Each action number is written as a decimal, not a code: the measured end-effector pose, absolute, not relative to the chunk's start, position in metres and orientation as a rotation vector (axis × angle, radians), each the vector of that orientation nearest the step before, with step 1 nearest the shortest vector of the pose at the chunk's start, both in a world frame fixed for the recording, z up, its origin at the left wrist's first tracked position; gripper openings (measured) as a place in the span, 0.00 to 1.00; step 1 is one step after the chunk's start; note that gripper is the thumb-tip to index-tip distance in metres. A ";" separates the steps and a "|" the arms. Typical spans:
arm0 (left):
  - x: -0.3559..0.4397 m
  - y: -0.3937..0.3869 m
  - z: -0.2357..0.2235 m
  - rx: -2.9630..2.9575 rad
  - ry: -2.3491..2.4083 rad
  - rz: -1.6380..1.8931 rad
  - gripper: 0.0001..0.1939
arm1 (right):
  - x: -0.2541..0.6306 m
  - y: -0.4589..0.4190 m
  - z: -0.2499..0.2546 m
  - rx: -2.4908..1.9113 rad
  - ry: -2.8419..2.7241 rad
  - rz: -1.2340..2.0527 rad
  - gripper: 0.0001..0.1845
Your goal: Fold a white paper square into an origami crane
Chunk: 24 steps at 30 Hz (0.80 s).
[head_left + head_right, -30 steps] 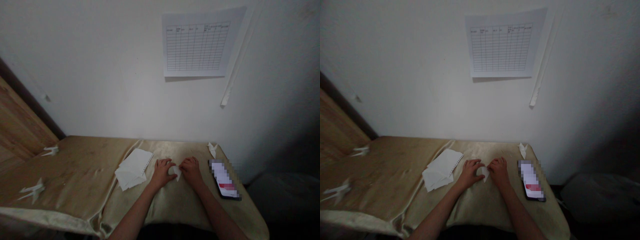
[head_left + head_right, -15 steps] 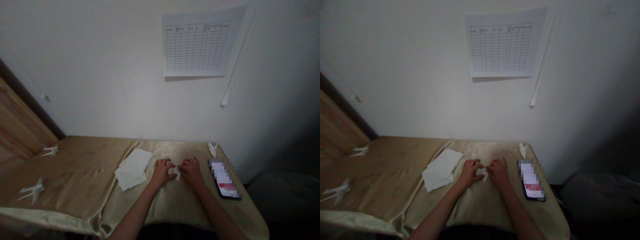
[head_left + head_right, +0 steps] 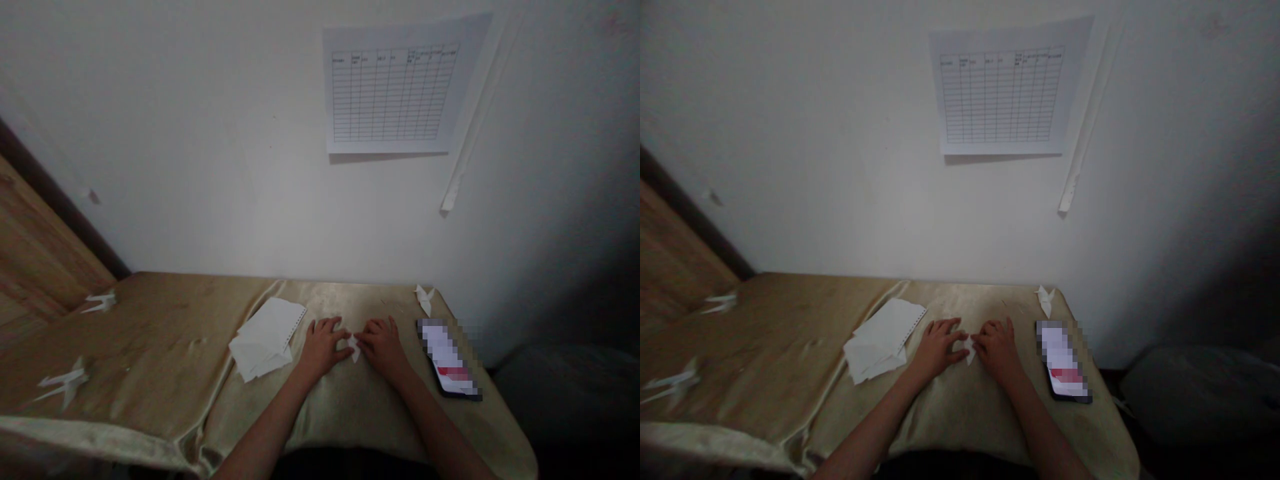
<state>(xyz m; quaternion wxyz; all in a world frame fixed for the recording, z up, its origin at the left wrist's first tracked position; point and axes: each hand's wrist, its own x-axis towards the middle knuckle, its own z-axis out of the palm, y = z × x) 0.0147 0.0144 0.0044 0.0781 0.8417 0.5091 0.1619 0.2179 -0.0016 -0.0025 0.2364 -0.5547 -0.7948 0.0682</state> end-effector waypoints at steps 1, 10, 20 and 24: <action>0.015 0.014 0.004 2.520 1.526 0.486 0.18 | 0.218 -0.002 -0.003 -1.533 -2.180 0.188 0.12; 0.016 0.013 0.007 2.502 1.541 0.481 0.20 | 0.217 0.000 -0.002 -1.570 -2.230 0.193 0.12; 0.016 0.013 0.012 2.549 1.555 0.441 0.18 | 0.220 -0.001 0.001 -1.659 -2.154 0.144 0.09; 0.017 0.013 0.012 2.542 1.564 0.457 0.16 | 0.221 -0.001 0.001 -1.738 -2.098 0.126 0.09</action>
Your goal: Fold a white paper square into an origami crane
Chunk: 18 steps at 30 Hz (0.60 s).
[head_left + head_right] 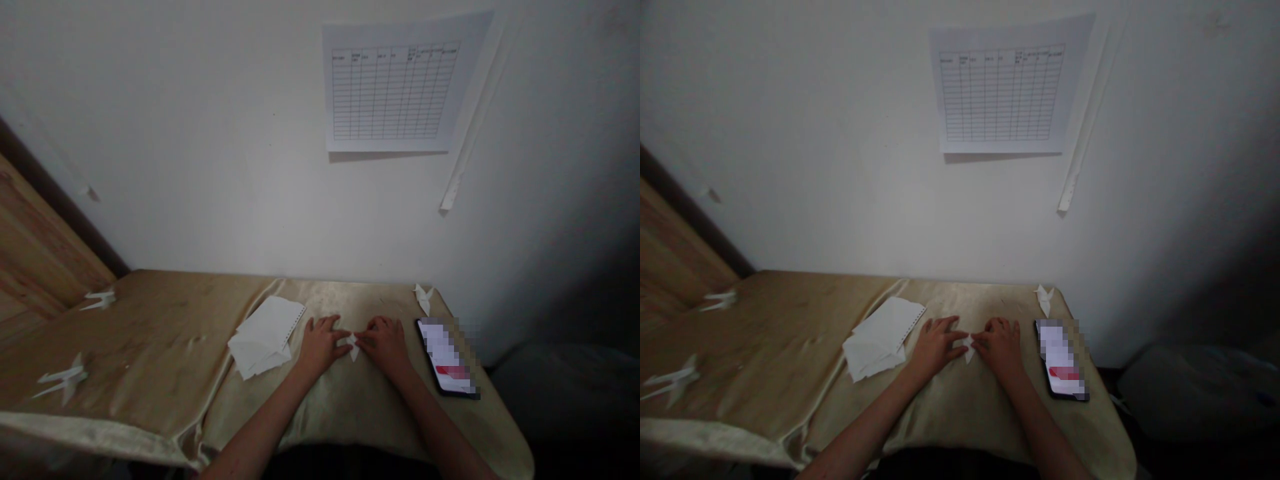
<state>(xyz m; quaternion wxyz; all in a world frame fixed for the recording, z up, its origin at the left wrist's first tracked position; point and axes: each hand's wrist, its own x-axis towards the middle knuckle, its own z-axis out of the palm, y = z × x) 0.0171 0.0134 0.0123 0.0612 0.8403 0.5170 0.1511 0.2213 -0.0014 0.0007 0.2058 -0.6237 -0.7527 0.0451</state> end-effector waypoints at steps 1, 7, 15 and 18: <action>0.017 0.013 0.012 2.539 1.568 0.463 0.16 | 0.221 -0.002 0.001 -1.753 -2.085 0.123 0.08; 0.018 0.009 0.013 2.507 1.609 0.461 0.16 | 0.222 -0.002 0.004 -1.781 -2.027 0.130 0.09; 0.018 0.009 0.008 2.483 1.636 0.492 0.16 | 0.221 -0.003 0.000 -1.803 -1.993 0.064 0.09; 0.017 0.010 0.007 2.470 1.640 0.495 0.17 | 0.220 -0.003 0.000 -1.796 -1.988 0.041 0.09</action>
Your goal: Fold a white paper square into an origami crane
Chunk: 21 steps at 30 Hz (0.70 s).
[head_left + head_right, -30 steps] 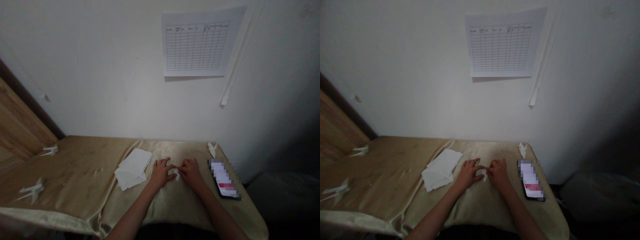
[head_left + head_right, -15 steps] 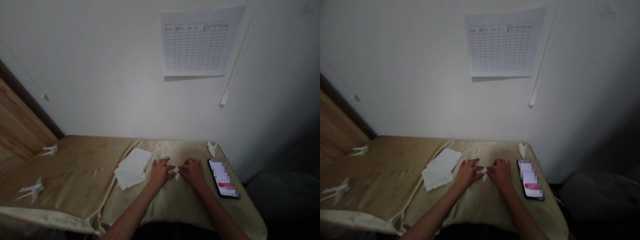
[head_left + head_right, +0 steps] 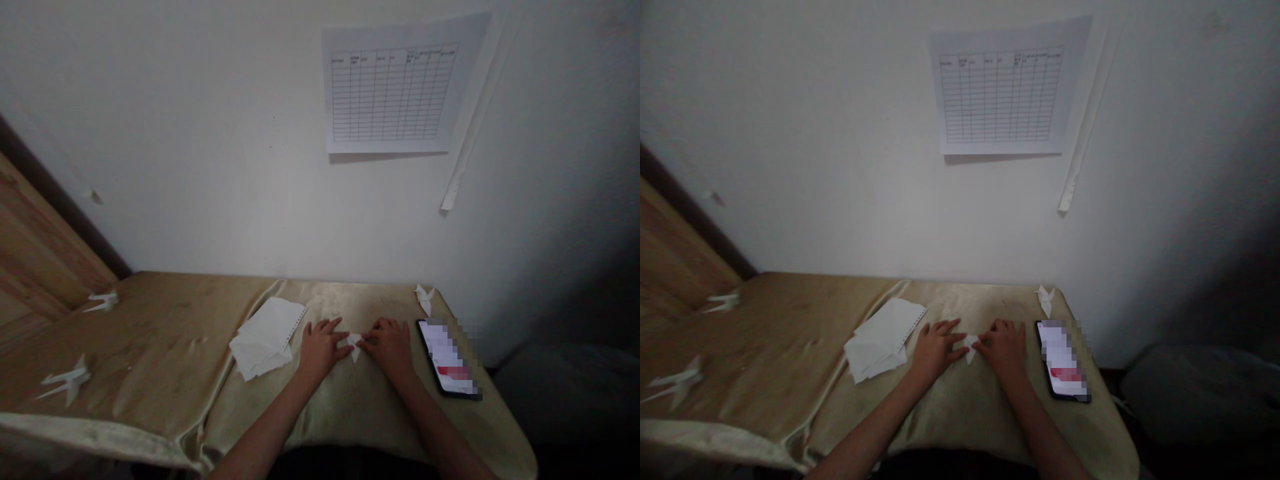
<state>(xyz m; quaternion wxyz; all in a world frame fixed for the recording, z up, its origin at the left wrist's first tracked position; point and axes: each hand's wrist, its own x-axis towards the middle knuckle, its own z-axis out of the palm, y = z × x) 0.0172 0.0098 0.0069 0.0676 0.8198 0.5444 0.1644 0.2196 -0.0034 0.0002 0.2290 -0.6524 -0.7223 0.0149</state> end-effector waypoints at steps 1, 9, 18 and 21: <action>0.017 0.010 0.007 2.467 1.641 0.494 0.17 | 0.219 -0.004 0.000 -1.790 -1.990 0.038 0.09; 0.016 0.010 0.007 2.461 1.639 0.489 0.17 | 0.218 -0.005 0.002 -1.772 -1.997 0.032 0.07; 0.015 0.012 0.002 2.461 1.606 0.561 0.17 | 0.217 -0.009 0.002 -1.735 -1.988 0.015 0.09; 0.015 0.014 0.001 2.470 1.584 0.617 0.18 | 0.217 -0.010 0.003 -1.684 -2.035 0.004 0.09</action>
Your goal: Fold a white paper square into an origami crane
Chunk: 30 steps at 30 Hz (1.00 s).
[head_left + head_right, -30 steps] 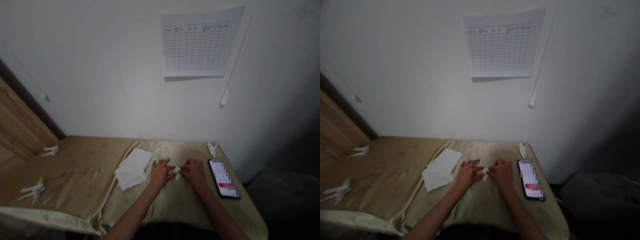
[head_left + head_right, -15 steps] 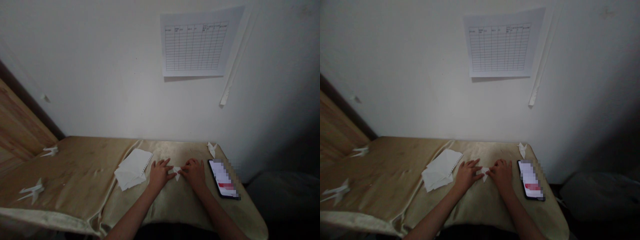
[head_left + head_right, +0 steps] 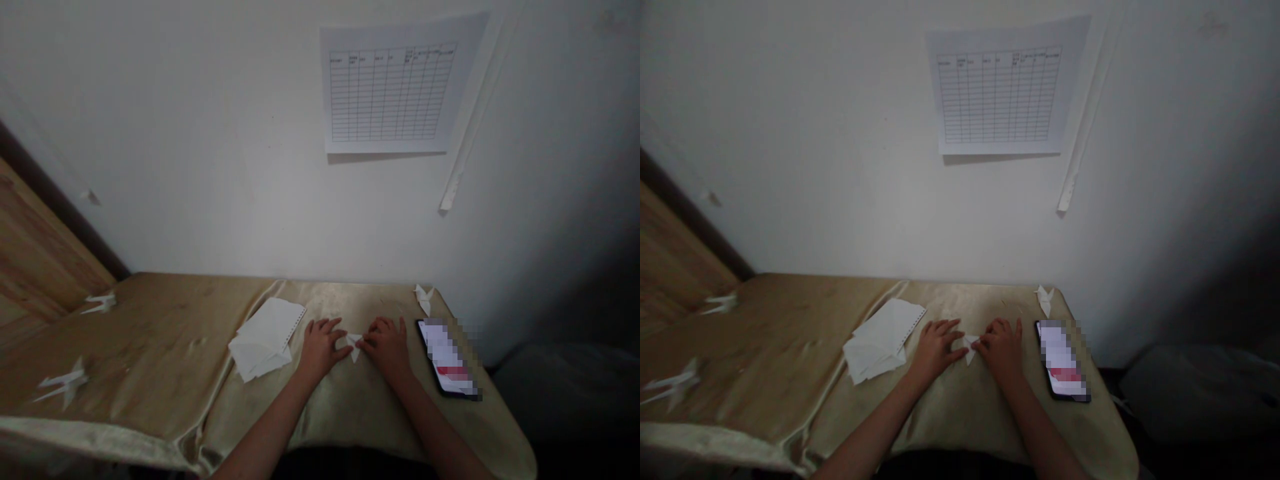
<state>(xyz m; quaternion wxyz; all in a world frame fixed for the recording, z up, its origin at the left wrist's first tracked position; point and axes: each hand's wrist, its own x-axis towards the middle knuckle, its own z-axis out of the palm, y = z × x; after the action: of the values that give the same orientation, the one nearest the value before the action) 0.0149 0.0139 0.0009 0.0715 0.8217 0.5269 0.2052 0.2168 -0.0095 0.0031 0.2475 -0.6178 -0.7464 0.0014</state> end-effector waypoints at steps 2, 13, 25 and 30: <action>0.015 0.015 0.000 2.473 1.573 0.631 0.21 | 0.217 -0.009 0.002 -1.642 -2.047 0.025 0.09; 0.018 0.015 -0.001 2.506 1.496 0.545 0.17 | 0.216 -0.008 -0.003 -1.544 -2.124 0.136 0.10; 0.018 0.012 0.006 2.605 1.491 0.474 0.17 | 0.219 0.001 0.001 -1.699 -2.150 0.126 0.11; 0.018 0.011 0.007 2.624 1.535 0.481 0.15 | 0.217 -0.002 0.008 -1.754 -2.152 0.117 0.10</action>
<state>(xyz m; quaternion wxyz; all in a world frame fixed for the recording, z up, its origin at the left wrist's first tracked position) 0.0180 0.0110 0.0071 0.0318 0.8521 0.4985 0.1563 0.2170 -0.0020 0.0084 0.1805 -0.6210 -0.7616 0.0413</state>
